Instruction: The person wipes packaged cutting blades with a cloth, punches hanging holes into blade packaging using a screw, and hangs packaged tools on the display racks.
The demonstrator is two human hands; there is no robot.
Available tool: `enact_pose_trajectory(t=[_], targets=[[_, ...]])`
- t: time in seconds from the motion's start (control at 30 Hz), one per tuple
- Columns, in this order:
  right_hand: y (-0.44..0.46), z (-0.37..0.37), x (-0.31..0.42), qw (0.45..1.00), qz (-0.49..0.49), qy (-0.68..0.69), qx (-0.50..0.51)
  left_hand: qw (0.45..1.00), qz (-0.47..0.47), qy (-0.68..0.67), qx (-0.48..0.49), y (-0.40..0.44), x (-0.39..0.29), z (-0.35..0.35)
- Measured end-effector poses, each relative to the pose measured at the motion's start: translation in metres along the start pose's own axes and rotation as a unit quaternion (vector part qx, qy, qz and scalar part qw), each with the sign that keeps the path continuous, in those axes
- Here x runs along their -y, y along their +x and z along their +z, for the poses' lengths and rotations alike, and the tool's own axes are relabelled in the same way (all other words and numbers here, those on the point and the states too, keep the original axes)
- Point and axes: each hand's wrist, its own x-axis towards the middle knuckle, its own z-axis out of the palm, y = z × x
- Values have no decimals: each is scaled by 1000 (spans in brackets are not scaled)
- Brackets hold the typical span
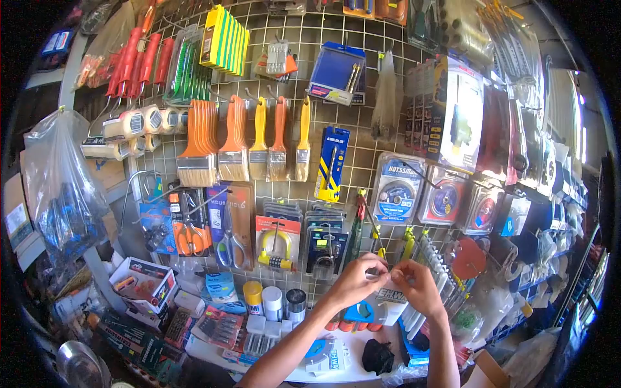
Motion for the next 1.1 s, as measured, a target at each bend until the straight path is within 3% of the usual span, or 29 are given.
enact_pose_trajectory(t=[0.07,0.1,0.17,0.27,0.33,0.47,0.63,0.73,0.87,1.1], targets=[[-6,5,-6,1000,-14,20,-20,1000,21,7,-6,-2,4,4],[-7,7,-8,998,-24,40,-39,996,49,76,-14,-3,-8,2],[-9,6,-9,998,-22,33,-42,999,27,30,-29,-3,-12,7],[-10,3,-14,998,-16,40,-45,996,52,73,-29,0,-12,10],[-10,3,-31,984,47,168,-28,995,49,77,-34,1,-14,14],[-11,12,-49,967,47,249,-36,993,46,96,-46,0,-19,19],[-1,18,-46,972,9,231,-35,987,89,99,-92,-4,-17,18],[2,21,-43,988,-20,143,-55,985,74,138,-77,-8,-19,15],[2,26,-45,986,-6,161,-43,973,55,218,-58,-3,-25,7],[10,18,-40,978,-6,209,4,979,22,180,-96,-2,-18,12]])
